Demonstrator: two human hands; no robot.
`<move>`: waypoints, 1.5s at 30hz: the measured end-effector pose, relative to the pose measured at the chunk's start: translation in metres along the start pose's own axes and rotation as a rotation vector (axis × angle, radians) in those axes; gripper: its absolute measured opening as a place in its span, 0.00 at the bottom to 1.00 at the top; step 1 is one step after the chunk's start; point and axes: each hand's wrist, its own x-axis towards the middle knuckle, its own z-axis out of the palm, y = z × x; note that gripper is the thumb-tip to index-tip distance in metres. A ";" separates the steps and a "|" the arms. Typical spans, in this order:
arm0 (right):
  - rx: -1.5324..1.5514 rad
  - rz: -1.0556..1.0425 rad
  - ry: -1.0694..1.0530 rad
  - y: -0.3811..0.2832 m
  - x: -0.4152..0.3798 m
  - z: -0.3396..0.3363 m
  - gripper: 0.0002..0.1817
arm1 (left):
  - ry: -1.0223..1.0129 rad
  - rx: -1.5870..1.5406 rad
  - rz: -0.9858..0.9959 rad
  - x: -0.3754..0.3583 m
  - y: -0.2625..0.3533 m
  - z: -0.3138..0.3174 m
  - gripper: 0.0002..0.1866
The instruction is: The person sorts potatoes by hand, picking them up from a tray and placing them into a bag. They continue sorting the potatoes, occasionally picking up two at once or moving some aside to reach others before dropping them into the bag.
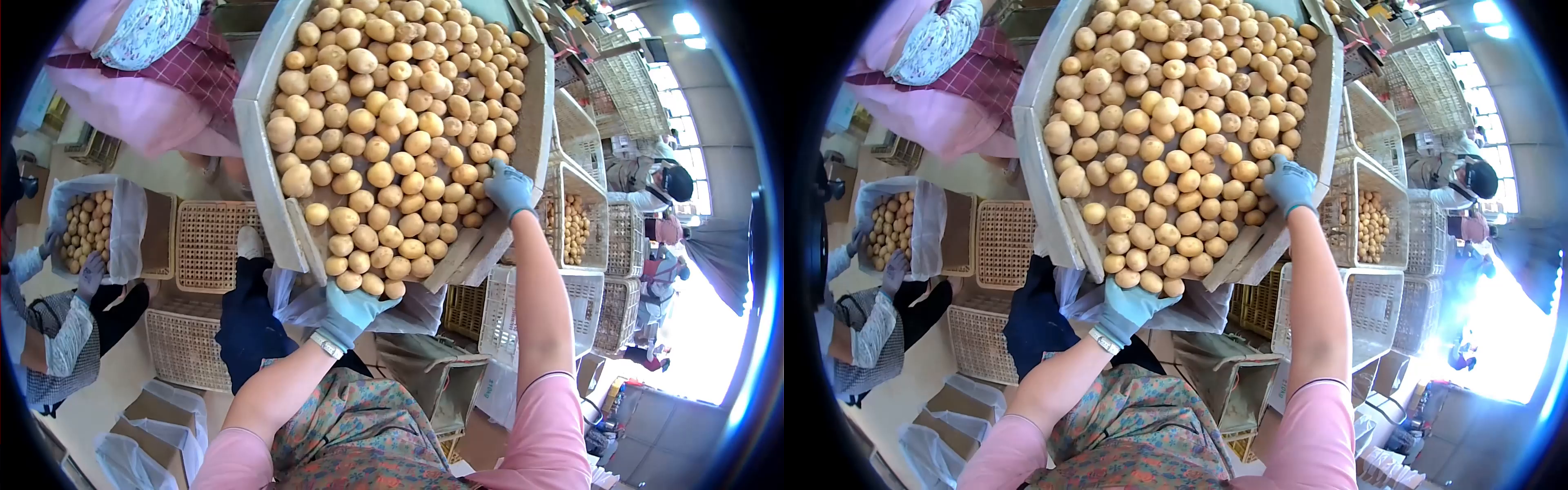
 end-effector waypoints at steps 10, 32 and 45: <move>0.038 -0.062 0.179 0.009 0.007 0.021 0.19 | 0.078 0.006 0.040 0.000 0.002 -0.012 0.36; 0.465 0.011 0.872 -0.005 -0.133 0.041 0.39 | 0.014 -0.022 0.059 0.003 0.001 -0.014 0.38; 0.699 -0.617 0.619 -0.220 -0.128 0.007 0.28 | -0.105 1.164 0.427 -0.008 -0.002 -0.012 0.41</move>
